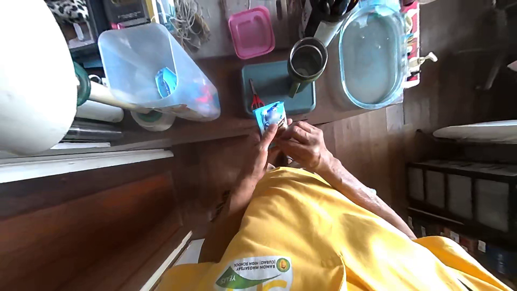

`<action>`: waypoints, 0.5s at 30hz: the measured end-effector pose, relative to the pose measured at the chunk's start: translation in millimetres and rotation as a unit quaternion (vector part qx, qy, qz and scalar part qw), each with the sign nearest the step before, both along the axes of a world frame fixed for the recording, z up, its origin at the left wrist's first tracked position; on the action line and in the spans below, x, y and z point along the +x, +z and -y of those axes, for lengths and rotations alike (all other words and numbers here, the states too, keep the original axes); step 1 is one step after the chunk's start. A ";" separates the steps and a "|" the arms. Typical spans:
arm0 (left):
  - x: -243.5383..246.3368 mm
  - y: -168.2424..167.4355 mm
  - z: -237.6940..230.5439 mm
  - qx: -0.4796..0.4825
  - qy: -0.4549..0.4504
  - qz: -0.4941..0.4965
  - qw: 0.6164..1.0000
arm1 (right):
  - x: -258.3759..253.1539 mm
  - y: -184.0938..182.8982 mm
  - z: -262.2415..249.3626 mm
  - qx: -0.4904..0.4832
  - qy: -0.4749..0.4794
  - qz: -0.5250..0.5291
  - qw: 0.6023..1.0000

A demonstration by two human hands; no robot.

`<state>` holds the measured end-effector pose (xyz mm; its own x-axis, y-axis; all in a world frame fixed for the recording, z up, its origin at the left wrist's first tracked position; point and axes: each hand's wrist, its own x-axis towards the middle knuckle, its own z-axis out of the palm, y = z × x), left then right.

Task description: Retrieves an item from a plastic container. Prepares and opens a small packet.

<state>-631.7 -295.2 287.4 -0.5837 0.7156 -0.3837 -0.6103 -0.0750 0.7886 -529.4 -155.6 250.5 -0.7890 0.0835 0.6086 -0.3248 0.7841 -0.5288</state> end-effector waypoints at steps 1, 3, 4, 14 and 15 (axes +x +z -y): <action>-1.4 1.4 -1.8 -0.019 0.017 -0.023 0.999 | -1.9 -0.4 0.6 0.005 0.001 -0.003 1.000; -4.2 2.9 -1.3 -0.040 0.031 -0.038 0.998 | -3.9 3.1 0.6 0.007 0.006 -0.001 1.000; -5.5 3.3 0.0 -0.044 0.030 -0.048 0.997 | -3.8 6.1 -0.2 0.000 0.012 0.003 1.000; -18.8 -4.8 17.2 -0.036 -0.048 -0.180 0.982 | -18.6 39.9 -44.8 -0.210 -0.033 0.127 0.969; -18.2 -4.0 17.1 -0.038 -0.054 -0.188 0.980 | -20.5 39.3 -45.4 -0.224 -0.022 0.137 0.965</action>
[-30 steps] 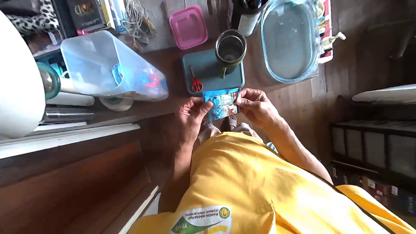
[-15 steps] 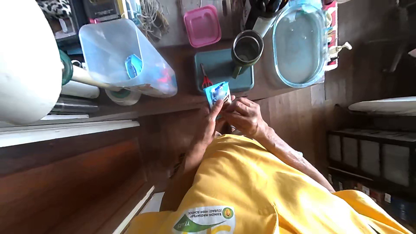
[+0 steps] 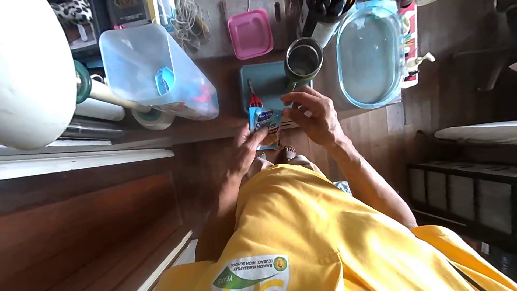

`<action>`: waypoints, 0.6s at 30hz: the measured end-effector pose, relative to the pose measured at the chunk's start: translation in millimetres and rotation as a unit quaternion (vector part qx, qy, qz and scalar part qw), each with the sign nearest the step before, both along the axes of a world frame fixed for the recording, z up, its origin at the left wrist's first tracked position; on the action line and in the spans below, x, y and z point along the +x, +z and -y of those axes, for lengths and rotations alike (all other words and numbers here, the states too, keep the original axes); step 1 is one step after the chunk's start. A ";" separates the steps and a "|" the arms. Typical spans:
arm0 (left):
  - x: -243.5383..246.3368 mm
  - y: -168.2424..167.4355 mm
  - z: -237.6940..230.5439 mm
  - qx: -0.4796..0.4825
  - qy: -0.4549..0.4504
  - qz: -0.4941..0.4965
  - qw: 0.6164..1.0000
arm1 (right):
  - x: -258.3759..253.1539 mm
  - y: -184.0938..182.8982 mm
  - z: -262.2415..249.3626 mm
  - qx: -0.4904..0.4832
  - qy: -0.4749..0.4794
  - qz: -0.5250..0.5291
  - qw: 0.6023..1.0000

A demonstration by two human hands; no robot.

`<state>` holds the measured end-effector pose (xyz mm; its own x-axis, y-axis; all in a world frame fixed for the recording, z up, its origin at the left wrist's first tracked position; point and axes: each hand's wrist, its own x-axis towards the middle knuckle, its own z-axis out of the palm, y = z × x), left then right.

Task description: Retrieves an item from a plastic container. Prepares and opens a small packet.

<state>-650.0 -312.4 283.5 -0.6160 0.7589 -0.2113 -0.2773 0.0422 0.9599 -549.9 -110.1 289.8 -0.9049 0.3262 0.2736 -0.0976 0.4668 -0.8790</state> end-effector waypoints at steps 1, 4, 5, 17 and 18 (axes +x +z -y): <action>1.1 1.3 -0.1 -0.007 -0.006 -0.011 1.000 | -1.3 -0.2 0.9 -0.012 0.010 0.004 1.000; 3.2 7.1 -2.4 -0.031 -0.045 -0.052 0.997 | -4.4 -1.1 2.6 -0.034 0.046 -0.002 0.998; 3.8 8.5 -3.0 -0.038 -0.060 -0.061 0.996 | -4.5 -1.8 2.5 -0.060 0.059 -0.003 0.996; 1.8 1.9 -9.0 -0.021 -0.165 -0.124 0.978 | 14.5 -14.3 -9.9 -0.314 0.130 0.013 0.940; 0.1 2.7 -10.3 -0.014 -0.165 -0.110 0.980 | 15.1 -14.9 -9.4 -0.325 0.124 0.011 0.938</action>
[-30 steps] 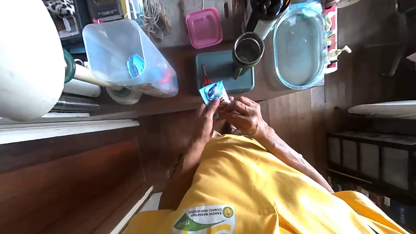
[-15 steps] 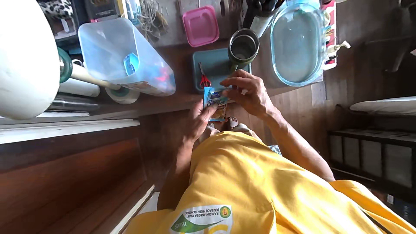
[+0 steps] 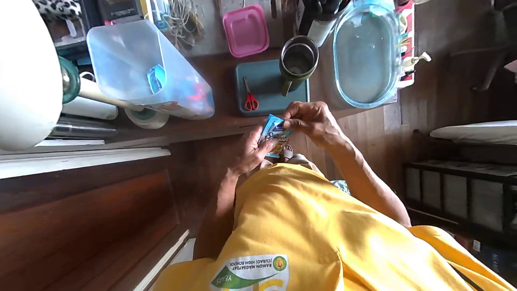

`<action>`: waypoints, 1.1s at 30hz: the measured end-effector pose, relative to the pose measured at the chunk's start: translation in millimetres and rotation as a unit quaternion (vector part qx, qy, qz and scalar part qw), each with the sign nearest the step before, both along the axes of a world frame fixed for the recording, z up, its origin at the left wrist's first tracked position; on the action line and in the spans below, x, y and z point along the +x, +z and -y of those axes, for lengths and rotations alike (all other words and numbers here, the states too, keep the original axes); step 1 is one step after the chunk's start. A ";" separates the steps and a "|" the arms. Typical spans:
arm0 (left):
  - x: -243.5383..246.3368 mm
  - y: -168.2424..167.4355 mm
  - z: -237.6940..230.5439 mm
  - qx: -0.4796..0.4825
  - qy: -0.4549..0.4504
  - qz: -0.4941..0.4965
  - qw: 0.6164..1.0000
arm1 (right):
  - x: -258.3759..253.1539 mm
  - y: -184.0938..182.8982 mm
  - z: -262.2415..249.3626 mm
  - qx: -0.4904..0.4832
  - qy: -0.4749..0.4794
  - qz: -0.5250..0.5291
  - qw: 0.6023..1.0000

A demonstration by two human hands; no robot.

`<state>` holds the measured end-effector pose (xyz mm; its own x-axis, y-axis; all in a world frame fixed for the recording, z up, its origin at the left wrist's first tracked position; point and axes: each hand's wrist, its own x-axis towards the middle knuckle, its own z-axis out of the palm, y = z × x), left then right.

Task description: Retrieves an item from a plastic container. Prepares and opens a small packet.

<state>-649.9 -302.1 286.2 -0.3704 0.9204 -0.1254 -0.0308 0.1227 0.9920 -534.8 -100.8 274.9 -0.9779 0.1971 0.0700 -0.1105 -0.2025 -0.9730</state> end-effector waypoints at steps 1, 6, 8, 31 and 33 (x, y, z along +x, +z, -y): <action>-1.2 0.2 -1.8 0.007 0.010 0.008 1.000 | 0.6 -0.4 0.6 -0.006 -0.008 0.006 1.000; -9.8 -11.5 -2.9 0.025 0.064 -0.081 0.994 | 6.3 -2.0 -2.3 0.068 -0.003 0.038 0.997; -13.2 -12.9 -1.2 0.021 0.037 -0.103 0.994 | 7.0 -4.1 -3.9 0.169 0.037 0.044 0.984; -39.3 -74.9 51.9 0.090 0.074 0.220 0.969 | 3.3 57.6 33.0 0.130 0.190 -0.041 0.972; -35.1 -86.4 59.3 0.105 0.082 0.261 0.956 | 12.5 64.3 23.7 0.068 0.196 -0.030 0.978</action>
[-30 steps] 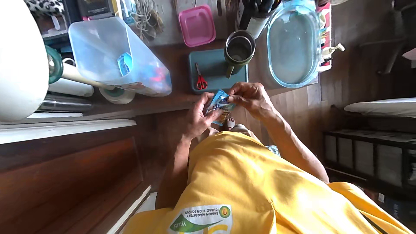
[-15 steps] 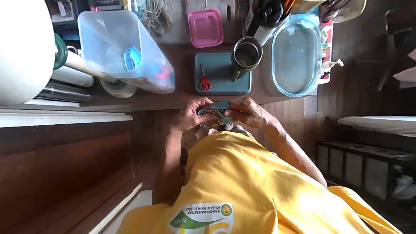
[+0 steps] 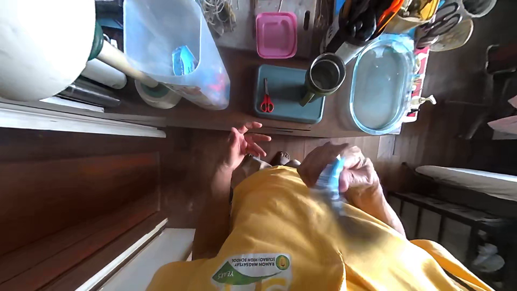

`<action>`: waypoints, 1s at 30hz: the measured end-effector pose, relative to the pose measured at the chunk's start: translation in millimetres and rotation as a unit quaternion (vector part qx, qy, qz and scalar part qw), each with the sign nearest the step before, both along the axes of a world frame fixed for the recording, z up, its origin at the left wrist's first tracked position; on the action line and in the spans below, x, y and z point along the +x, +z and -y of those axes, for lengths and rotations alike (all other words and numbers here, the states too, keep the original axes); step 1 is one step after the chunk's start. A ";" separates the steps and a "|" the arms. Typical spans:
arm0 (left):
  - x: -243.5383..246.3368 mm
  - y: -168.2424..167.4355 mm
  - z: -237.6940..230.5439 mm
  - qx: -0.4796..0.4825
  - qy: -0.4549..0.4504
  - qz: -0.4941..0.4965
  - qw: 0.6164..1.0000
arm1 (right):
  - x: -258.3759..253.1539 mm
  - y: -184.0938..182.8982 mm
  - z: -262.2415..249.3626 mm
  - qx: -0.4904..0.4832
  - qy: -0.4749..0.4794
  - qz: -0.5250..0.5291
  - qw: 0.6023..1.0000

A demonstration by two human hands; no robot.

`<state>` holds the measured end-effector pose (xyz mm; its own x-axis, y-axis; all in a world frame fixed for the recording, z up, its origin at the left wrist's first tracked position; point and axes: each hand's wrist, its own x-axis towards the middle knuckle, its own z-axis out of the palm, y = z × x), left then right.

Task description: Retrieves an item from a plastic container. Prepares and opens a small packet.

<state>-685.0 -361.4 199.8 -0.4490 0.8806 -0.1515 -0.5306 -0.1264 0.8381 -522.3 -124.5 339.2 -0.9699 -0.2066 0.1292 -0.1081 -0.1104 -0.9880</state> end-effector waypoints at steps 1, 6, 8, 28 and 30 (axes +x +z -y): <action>2.4 0.2 1.1 -0.017 0.019 0.018 1.000 | 1.6 -8.2 -2.5 0.049 -0.034 0.049 0.997; 4.0 -1.4 11.4 -0.120 0.103 0.029 0.987 | -25.0 -13.3 4.9 0.080 0.068 -0.014 0.994; 7.3 0.3 14.0 -0.144 0.136 0.046 0.979 | -22.4 -8.8 6.6 0.104 0.068 0.002 0.992; -4.9 3.9 11.9 -0.130 0.148 -0.017 0.980 | -40.7 -34.8 -3.1 0.272 -0.002 0.080 0.959; -3.6 -0.3 13.9 -0.107 0.142 -0.014 0.984 | -39.6 -21.9 -5.9 0.114 0.053 0.021 0.992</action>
